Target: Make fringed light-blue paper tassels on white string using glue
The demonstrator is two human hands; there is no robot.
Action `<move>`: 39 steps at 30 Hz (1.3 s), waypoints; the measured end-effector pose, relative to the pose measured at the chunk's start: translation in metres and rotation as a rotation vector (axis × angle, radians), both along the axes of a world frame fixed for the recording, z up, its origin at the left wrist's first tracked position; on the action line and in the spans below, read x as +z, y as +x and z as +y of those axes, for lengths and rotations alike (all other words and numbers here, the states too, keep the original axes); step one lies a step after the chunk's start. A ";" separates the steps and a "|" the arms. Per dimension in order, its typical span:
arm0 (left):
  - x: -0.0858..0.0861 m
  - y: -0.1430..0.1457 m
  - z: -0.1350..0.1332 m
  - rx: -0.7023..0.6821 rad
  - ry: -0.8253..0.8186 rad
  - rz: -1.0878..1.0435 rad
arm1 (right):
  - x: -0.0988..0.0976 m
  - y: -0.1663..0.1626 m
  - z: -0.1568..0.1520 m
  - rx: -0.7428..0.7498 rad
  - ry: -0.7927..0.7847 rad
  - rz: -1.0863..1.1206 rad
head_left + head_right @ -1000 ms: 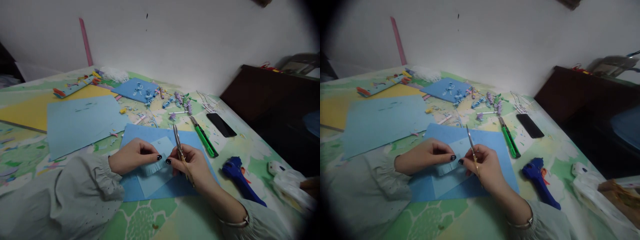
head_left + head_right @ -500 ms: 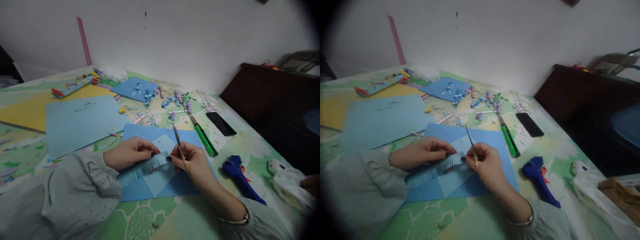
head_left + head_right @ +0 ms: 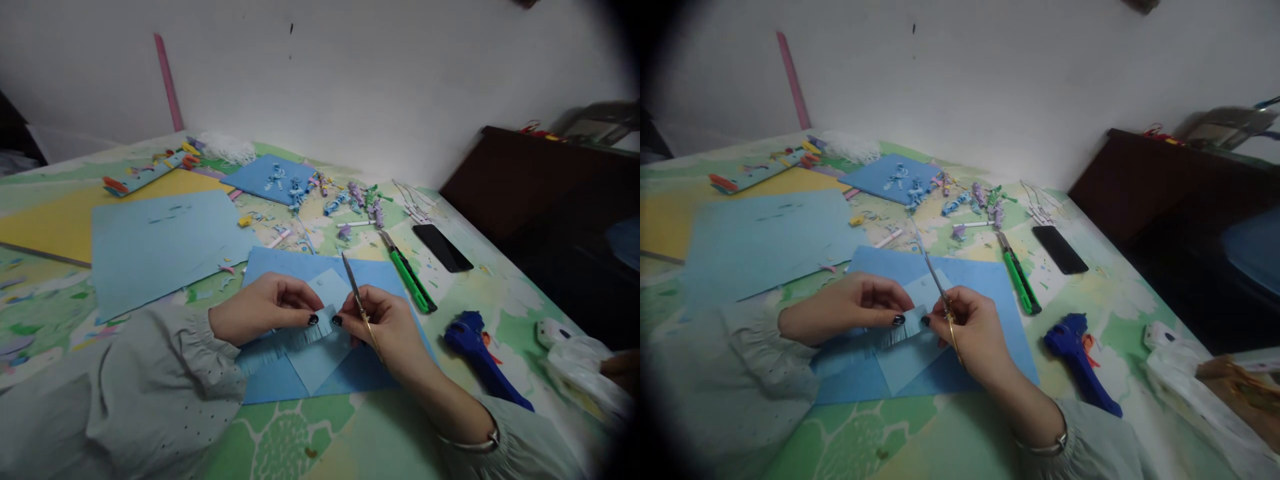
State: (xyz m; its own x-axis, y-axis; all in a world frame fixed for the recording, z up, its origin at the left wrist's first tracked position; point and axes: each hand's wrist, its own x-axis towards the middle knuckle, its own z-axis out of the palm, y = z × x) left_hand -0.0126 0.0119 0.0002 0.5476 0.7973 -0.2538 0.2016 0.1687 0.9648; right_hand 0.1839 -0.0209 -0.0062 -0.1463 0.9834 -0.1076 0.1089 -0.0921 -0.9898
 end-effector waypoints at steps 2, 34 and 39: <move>0.000 0.001 -0.001 0.011 0.000 0.001 | 0.000 0.000 0.000 -0.004 -0.008 0.004; 0.002 0.008 -0.009 -0.012 0.169 0.037 | -0.002 -0.004 -0.002 0.050 -0.003 0.042; 0.006 0.007 -0.010 0.055 0.195 0.040 | 0.005 0.002 -0.004 0.110 -0.041 0.011</move>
